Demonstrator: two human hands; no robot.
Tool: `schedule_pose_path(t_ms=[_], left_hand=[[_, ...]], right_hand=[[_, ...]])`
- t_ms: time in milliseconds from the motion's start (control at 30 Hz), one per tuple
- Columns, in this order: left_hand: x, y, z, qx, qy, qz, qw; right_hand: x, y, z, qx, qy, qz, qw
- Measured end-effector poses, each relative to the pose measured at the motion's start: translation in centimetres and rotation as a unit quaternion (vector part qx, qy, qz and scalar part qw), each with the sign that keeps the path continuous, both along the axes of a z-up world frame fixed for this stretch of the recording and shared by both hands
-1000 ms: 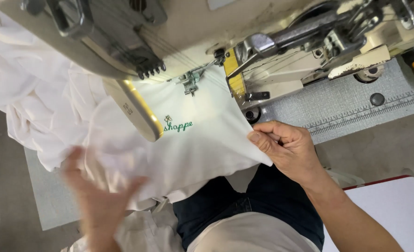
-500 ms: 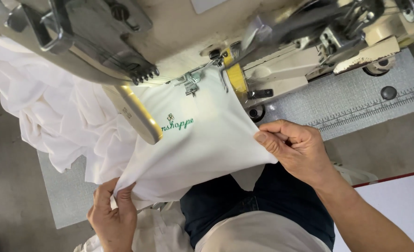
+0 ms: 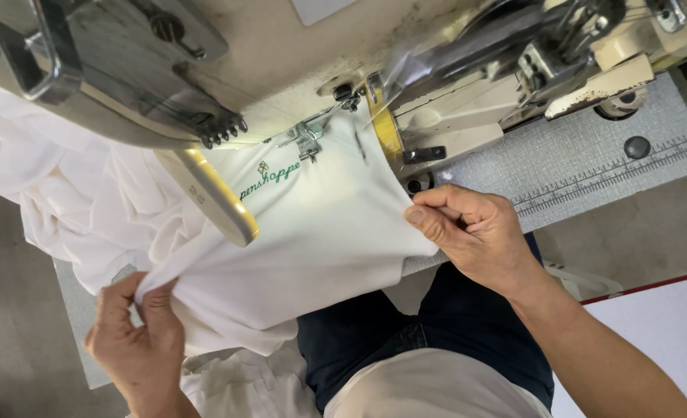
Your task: Sewing white fabric pieces with a green logo using an industrial sewing machine.
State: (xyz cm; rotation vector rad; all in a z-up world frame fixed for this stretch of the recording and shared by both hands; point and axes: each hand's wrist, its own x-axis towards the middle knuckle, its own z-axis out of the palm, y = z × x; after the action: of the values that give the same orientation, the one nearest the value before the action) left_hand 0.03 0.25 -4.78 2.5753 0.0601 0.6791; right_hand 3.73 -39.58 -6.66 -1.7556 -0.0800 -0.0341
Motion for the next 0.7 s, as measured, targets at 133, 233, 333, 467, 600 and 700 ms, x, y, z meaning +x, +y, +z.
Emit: schedule_pose_path(t_ms=[133, 233, 333, 467, 600, 700], left_hand=[[2.7, 0.5, 1.0, -0.017, -0.009, -0.004, 1.000], [4.9, -1.0, 2.0, -0.023, -0.069, -0.020, 0.997], [4.7, -6.5, 2.8, 0.090, -0.196, -0.093, 0.972], [1.0, -7.9, -3.5, 0.135, 0.077, -0.006, 0.988], [-0.8, -5.6, -4.1, 0.009, 0.016, 0.009, 1.000], [-1.4, -4.3, -2.6, 0.025, 0.035, 0.056, 0.997]], right_hand=[[0.5, 0.7, 0.1, -0.016, -0.003, -0.005, 1.000], [0.6, 1.5, 0.3, 0.010, 0.000, 0.005, 1.000], [0.5, 1.6, 0.5, -0.005, -0.018, -0.011, 1.000], [0.2, 1.5, 1.5, 0.018, 0.005, -0.002, 1.000], [-0.2, 1.7, 1.4, 0.025, 0.009, -0.001, 1.000], [-0.2, 1.9, 1.7, 0.028, 0.001, 0.005, 1.000]])
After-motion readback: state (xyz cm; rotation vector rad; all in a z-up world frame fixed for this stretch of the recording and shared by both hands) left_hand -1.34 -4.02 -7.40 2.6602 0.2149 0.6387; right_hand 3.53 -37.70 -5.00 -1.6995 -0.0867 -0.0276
